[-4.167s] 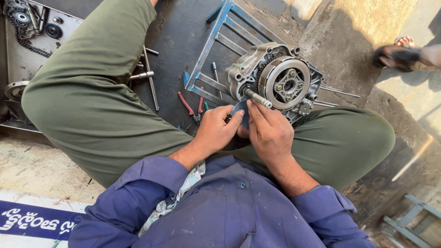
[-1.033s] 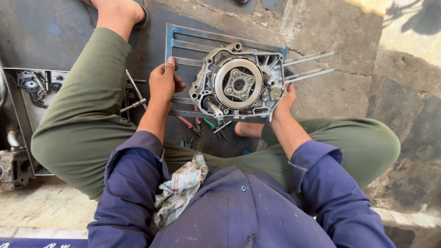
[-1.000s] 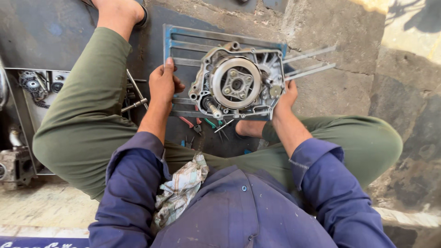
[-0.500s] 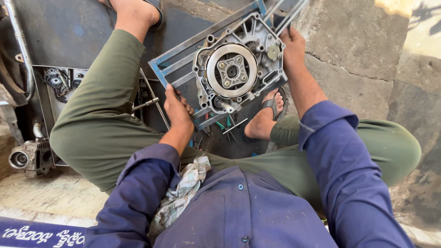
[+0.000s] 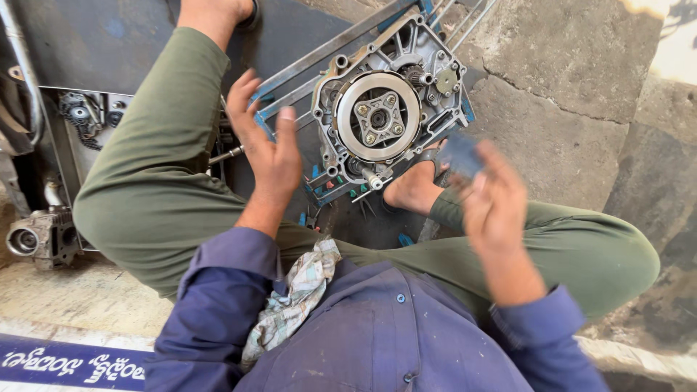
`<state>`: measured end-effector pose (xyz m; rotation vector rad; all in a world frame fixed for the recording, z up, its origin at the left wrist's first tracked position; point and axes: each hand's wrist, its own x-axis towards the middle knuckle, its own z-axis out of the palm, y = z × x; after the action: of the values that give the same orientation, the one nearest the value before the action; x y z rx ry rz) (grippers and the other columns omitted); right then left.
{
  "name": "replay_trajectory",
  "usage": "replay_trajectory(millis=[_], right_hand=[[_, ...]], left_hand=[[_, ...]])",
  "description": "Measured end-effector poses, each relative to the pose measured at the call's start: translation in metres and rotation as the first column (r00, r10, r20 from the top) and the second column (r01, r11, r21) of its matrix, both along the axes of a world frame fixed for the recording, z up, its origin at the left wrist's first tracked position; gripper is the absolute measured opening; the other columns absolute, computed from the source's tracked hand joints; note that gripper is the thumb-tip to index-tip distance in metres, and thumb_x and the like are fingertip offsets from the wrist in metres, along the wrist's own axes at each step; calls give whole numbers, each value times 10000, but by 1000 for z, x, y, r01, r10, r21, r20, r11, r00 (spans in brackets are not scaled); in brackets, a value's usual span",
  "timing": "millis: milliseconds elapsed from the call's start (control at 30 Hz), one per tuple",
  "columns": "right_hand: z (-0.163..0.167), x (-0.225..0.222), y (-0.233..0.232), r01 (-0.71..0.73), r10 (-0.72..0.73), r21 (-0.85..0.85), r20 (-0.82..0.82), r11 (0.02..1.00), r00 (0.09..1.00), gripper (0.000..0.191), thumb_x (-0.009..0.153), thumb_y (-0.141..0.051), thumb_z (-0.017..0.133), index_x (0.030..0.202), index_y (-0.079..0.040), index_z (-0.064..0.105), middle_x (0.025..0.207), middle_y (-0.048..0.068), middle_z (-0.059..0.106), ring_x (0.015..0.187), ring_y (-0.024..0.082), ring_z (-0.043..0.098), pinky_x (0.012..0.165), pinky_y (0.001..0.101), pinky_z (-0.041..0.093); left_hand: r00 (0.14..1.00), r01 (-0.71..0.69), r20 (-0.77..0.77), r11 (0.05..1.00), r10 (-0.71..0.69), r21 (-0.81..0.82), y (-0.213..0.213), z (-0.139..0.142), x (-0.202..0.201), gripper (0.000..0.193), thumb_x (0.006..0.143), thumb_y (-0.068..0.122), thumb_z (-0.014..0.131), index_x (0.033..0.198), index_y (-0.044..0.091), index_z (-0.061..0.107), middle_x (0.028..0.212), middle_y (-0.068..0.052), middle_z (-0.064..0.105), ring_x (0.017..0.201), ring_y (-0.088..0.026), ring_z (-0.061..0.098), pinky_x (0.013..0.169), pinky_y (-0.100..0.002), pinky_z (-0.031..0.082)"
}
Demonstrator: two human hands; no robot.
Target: The person sits on the ground and uses a T-handle wrench to tighten bolts on a disassembled engine block. They then use a small blue abrasive pad to clean the crankshaft area.
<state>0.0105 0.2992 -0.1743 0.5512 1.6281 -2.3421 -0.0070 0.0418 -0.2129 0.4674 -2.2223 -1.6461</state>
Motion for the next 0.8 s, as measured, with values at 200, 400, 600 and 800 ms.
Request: replay_trajectory(millis=[200,400,600,800], right_hand=[[-23,33,-37,29,-25,-11,275,1000,961,149,959,47,711,1034,76,585,1112,158,656,951,269,708,883,442,631],[-32,12,-63,-14,13,21,84,1000,996,438,860,44,782,1227,-110,600,1021,122,709,938,190,721,877,364,622],[-38,1,-74,72,-45,-117,213,991,976,183,952,16,737,1043,-30,584,998,77,723,910,189,729,765,416,662],[-39,19,-62,89,-83,-19,208,996,975,179,1065,-164,665,1177,-57,575,889,77,688,704,155,672,532,291,534]], left_hand=[[905,423,-49,906,-423,-5,18,-13,-9,611,1066,443,558,1543,65,503,1636,-184,384,1551,-330,357,1306,-446,282],[951,303,-77,952,-300,38,28,-29,-1,620,1045,504,582,1475,58,556,1561,-165,453,1486,-311,460,1267,-423,373],[972,223,-79,975,-222,9,33,-35,14,616,1049,506,569,1474,62,537,1549,-174,442,1488,-327,419,1284,-444,307],[966,255,-43,966,-257,-29,28,-46,17,677,1017,583,537,1455,67,528,1563,-178,431,1467,-320,388,1265,-443,305]])
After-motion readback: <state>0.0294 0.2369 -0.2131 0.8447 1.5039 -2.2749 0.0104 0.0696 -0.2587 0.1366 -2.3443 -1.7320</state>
